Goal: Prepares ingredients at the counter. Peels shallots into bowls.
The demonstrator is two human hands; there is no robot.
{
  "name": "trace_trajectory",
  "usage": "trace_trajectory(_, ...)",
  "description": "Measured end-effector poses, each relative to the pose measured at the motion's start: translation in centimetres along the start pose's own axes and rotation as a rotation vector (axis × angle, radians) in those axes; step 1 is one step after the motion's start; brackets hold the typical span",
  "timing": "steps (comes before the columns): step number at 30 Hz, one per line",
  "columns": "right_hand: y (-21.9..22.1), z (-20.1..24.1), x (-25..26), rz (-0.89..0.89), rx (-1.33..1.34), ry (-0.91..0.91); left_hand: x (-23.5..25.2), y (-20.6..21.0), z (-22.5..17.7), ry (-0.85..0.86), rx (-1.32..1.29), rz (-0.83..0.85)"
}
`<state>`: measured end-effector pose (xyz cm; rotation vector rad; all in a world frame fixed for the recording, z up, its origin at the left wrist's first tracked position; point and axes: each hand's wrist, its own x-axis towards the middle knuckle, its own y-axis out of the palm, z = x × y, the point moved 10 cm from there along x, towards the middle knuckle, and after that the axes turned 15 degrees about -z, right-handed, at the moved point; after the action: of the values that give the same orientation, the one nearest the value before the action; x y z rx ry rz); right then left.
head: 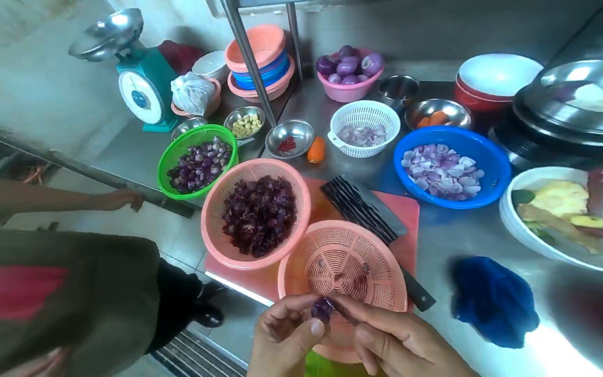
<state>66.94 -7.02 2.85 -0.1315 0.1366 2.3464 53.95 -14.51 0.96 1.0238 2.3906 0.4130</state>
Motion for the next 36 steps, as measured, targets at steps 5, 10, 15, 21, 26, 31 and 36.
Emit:
trace_trajectory(5,-0.3,-0.5,0.0,0.007,0.034,0.046,-0.2,0.3,-0.3,0.035,0.096,-0.051)
trace_trajectory(10,0.1,-0.3,-0.2,0.045,-0.003,0.010,-0.4,1.0,-1.0,0.182,0.257,-0.043)
trace_trajectory(15,-0.4,-0.6,0.2,0.007,0.071,0.061,-0.4,1.1,-1.4,0.258,0.276,-0.013)
trace_trajectory(21,0.0,-1.2,0.0,0.013,0.198,0.161,0.2,0.4,-0.6,0.191,0.193,-0.108)
trace_trajectory(26,0.3,-0.7,0.0,-0.046,0.126,0.091,0.3,0.5,-0.3,0.263,0.154,-0.118)
trace_trajectory(31,-0.1,-0.5,0.0,-0.068,0.194,0.109,1.2,0.8,0.2,0.279,0.134,-0.037)
trace_trajectory(36,-2.1,-0.7,0.4,-0.222,0.246,0.121,1.8,1.1,0.8,0.155,-0.062,0.049)
